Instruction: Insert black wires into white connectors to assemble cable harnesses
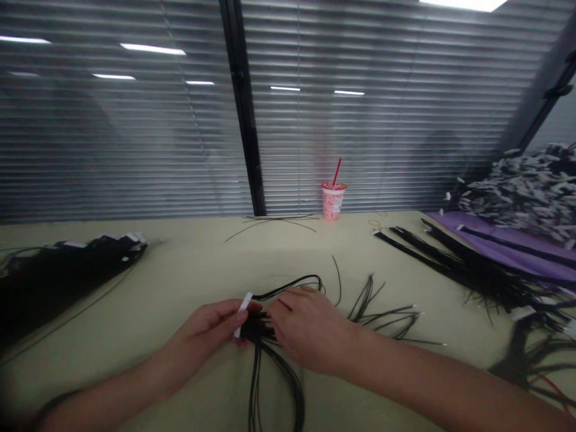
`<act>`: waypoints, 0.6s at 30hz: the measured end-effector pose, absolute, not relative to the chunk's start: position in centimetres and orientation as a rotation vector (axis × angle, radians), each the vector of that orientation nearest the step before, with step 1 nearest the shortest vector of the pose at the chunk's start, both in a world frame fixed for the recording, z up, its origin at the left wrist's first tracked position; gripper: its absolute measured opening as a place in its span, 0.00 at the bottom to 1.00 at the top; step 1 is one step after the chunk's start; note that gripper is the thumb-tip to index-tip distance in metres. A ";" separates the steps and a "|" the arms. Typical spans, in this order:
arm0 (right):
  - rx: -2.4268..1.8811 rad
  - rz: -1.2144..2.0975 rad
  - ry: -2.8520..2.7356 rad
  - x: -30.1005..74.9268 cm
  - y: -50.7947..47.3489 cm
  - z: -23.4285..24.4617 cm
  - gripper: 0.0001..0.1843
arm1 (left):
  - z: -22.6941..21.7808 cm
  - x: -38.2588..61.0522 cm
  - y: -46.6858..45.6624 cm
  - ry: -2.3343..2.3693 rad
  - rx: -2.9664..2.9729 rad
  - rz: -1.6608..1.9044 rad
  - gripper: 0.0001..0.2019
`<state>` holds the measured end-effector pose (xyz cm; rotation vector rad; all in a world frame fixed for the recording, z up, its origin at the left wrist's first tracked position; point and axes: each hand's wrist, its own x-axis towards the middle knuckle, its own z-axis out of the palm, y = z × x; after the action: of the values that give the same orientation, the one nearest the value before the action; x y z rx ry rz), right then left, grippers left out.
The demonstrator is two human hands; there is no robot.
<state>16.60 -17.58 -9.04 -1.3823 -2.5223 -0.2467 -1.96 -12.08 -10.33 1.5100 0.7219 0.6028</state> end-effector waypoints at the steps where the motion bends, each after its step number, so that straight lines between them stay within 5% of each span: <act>1: -1.395 -0.205 -2.519 16.8 -17.6 -8.7 0.09 | -10.4 -2.1 -12.0 0.737 1.494 0.616 0.13; 6: -1.387 0.223 -2.410 18.6 -17.3 -6.1 0.13 | -11.1 -2.3 -11.6 0.766 1.362 0.671 0.14; 12: -1.013 1.372 -2.064 23.0 -16.9 -3.6 0.08 | -11.7 -2.3 -11.4 0.775 1.248 0.737 0.11; 18: -0.649 1.286 -1.230 26.3 -15.5 -2.8 0.08 | -11.5 -2.1 -11.2 0.780 1.183 0.775 0.12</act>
<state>26.31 -15.46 -2.76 -0.6486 -1.2296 1.2865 -2.13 -11.23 -11.47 1.1831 0.7804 0.7745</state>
